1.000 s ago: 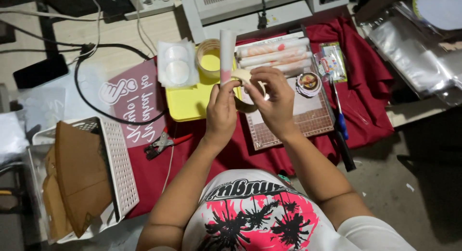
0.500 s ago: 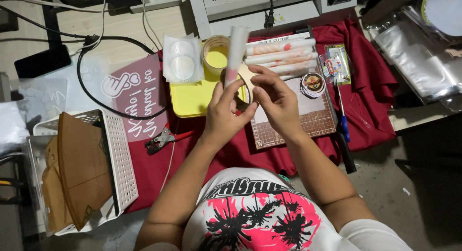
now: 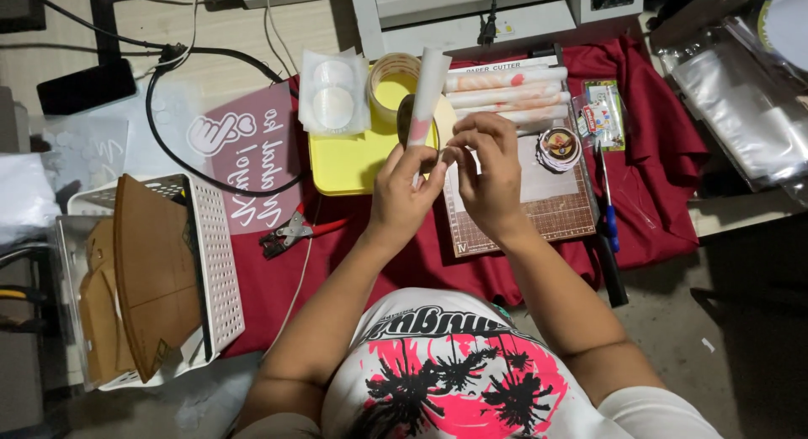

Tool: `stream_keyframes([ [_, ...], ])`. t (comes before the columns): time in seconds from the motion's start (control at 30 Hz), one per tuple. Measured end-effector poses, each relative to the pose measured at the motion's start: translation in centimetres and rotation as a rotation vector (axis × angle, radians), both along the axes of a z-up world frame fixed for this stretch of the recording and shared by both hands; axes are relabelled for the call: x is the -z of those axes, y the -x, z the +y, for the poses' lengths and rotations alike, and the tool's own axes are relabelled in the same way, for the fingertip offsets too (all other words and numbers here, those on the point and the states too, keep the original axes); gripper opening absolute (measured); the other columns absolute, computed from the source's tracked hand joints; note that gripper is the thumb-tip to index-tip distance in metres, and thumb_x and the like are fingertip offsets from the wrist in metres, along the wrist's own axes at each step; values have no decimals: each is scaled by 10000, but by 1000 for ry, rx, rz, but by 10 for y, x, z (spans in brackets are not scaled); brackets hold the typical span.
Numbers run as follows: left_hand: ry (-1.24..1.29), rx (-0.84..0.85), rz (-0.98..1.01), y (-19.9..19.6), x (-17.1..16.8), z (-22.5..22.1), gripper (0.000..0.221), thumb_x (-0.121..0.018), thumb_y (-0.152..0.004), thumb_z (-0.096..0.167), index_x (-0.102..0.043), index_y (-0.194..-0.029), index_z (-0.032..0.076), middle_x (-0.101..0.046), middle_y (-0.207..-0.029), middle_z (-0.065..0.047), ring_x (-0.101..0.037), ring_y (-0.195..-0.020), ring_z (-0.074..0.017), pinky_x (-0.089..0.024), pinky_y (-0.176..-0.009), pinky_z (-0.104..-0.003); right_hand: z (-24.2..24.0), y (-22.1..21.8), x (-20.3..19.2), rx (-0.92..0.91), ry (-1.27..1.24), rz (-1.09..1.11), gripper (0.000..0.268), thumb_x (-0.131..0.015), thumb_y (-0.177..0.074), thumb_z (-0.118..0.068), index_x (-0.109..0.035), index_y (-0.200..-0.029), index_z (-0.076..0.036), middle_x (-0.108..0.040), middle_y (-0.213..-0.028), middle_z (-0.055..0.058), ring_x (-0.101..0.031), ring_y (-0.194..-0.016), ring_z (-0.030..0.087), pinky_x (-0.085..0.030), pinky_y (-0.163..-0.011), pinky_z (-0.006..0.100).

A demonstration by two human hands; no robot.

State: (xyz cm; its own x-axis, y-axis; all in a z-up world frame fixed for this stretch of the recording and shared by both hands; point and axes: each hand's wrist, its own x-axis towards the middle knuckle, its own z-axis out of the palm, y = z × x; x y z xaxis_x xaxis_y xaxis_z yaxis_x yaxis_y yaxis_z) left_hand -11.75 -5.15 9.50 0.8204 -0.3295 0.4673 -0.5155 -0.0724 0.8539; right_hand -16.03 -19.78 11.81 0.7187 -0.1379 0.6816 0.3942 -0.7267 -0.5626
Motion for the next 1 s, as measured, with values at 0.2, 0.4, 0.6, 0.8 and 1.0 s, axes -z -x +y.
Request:
stream_keyframes([
  [0.2, -29, -40, -14, 2, 3, 1, 170, -750, -929, 34, -644, -1062, 39, -649, -955, -105, -677, -777, -220, -545, -644, -330, 4, -3, 2, 44, 172, -73, 245, -680, -839, 154, -593, -1004, -4, -596, -1122, 140, -539, -1133, 356, -469, -992, 449],
  [0.4, -34, -52, 27, 3, 6, 0, 211, -735, -902, 6, -635, -1083, 44, -644, -966, -119, -684, -797, -233, -553, -641, -334, -1, 2, 3, -48, 150, -37, 251, -699, -884, 141, -566, -1036, -8, -595, -1103, 152, -569, -1102, 352, -485, -980, 442],
  [0.6, -28, -48, 52, -2, 23, 3, 253, -719, -891, -10, -625, -1120, 42, -663, -1000, -122, -699, -890, -254, -565, -725, -356, -8, 7, 5, -177, 205, 52, 307, -685, -852, 152, -551, -1069, -19, -609, -1090, 166, -591, -1086, 380, -495, -971, 460],
  [0.8, -58, -54, 111, -7, 34, 13, 213, -712, -933, 32, -637, -1132, 48, -682, -1024, -104, -700, -917, -242, -556, -770, -346, 4, 10, 35, -153, 120, 122, 359, -715, -824, 127, -554, -1126, 15, -558, -1210, 203, -578, -1165, 414, -509, -997, 447],
  [1.0, -108, -5, 251, 6, 8, 14, 240, -743, -910, 70, -656, -1132, 48, -673, -1000, -103, -665, -812, -228, -538, -695, -346, -4, 7, 22, -96, 78, 67, 311, -695, -869, 149, -550, -1084, -23, -597, -1161, 175, -602, -1116, 375, -518, -956, 428],
])
